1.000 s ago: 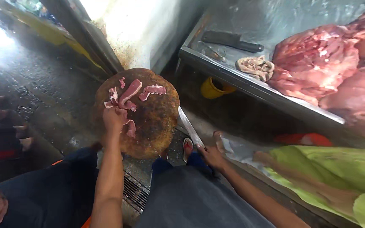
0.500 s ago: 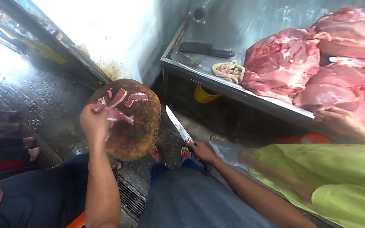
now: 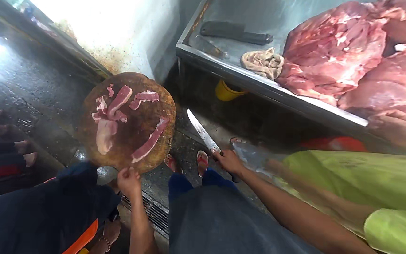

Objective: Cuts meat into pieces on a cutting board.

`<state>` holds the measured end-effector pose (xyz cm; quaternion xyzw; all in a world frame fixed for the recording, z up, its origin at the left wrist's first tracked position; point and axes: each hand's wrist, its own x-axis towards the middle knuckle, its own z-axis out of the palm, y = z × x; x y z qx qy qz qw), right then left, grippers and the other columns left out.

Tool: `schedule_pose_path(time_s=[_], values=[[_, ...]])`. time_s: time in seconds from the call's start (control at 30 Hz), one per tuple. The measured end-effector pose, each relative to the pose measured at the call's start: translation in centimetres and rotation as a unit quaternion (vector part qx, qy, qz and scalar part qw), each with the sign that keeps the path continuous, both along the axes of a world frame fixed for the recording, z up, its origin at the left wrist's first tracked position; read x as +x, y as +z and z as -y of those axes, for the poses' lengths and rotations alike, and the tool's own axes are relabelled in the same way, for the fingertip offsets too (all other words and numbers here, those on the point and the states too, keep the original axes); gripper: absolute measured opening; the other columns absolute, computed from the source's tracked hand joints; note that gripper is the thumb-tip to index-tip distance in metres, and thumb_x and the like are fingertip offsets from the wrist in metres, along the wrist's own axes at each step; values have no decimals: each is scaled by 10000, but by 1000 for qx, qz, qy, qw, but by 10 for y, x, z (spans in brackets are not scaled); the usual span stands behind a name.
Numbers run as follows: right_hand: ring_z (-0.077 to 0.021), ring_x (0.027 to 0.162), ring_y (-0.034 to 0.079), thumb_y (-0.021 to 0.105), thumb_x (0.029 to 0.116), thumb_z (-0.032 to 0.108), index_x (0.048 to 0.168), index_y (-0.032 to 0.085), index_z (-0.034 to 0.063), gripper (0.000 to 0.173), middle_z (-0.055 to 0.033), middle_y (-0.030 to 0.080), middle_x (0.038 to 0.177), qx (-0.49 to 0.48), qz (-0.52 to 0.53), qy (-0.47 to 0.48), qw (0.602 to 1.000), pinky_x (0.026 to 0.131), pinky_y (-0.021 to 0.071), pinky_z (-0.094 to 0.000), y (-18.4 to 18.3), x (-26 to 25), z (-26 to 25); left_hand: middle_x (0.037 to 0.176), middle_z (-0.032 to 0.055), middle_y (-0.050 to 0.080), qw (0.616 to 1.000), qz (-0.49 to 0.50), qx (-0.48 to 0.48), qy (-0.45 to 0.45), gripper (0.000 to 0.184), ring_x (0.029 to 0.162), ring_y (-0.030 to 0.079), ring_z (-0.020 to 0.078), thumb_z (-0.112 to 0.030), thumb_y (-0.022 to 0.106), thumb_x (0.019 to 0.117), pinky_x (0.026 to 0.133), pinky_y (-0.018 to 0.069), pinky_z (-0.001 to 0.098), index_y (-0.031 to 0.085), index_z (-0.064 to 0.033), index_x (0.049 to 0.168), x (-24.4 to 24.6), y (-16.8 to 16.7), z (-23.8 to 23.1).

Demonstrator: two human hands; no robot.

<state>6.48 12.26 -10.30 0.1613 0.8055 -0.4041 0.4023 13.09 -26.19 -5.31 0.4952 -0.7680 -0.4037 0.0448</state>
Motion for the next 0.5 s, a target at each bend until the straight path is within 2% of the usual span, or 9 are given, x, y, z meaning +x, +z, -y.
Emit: schedule_pose_path(time_s=[0.07,0.1,0.17,0.23,0.3,0.37,0.43,0.5], values=[[-279,685,639,424,1037,645,964,682,42,660,-132,637,785,30,14,42,999,684,543,-524,4,-12,14,994,166,699,997,5,-38,-67,311,763,712,206,-194,649,1010,725,629,407,634,32,1224,-15,11,-3],[-306,755,655,413,1038,650,986,684,35,674,-153,651,831,41,14,69,997,733,537,-556,8,-25,25,1034,169,706,993,0,-60,-99,326,834,717,217,-213,642,1012,785,620,423,638,28,1231,-31,14,-5],[-363,896,678,404,1039,653,1009,699,20,698,-197,682,918,54,0,121,991,826,525,-613,15,-55,51,1161,216,688,983,-17,-105,-148,381,1032,698,279,-214,607,1024,937,570,459,601,53,1296,-70,18,-13],[-399,944,687,395,1030,675,996,704,21,724,-220,695,948,65,-16,158,985,837,525,-640,16,-82,76,1305,246,621,972,-43,-138,-185,439,1193,634,316,-238,538,1061,1039,519,459,520,57,1387,-108,8,-19],[-412,924,703,364,1013,717,968,704,36,762,-221,703,932,88,-35,182,979,786,546,-649,16,-105,97,1476,267,497,952,-69,-187,-233,521,1379,498,356,-295,467,1084,1162,409,479,439,45,1478,-149,-9,-27],[-419,948,708,341,1007,733,996,693,30,787,-226,706,961,106,-32,192,975,784,556,-651,20,-121,112,1640,254,291,929,-53,-238,-279,640,1533,261,405,-382,430,1072,1248,215,568,326,-11,1583,-187,-26,-43],[-422,970,713,344,1003,739,1034,686,23,793,-234,710,988,118,-28,184,975,786,563,-647,22,-126,119,1722,188,65,904,14,-281,-321,747,1577,53,438,-542,364,1053,1203,87,726,200,-127,1651,-212,-43,-63],[-416,969,715,327,997,753,1035,676,31,803,-226,708,983,122,-24,188,974,774,566,-642,18,-119,114,1738,120,-32,880,71,-315,-348,808,1583,-20,426,-690,269,1015,1162,52,791,128,-238,1670,-221,-64,-76]])
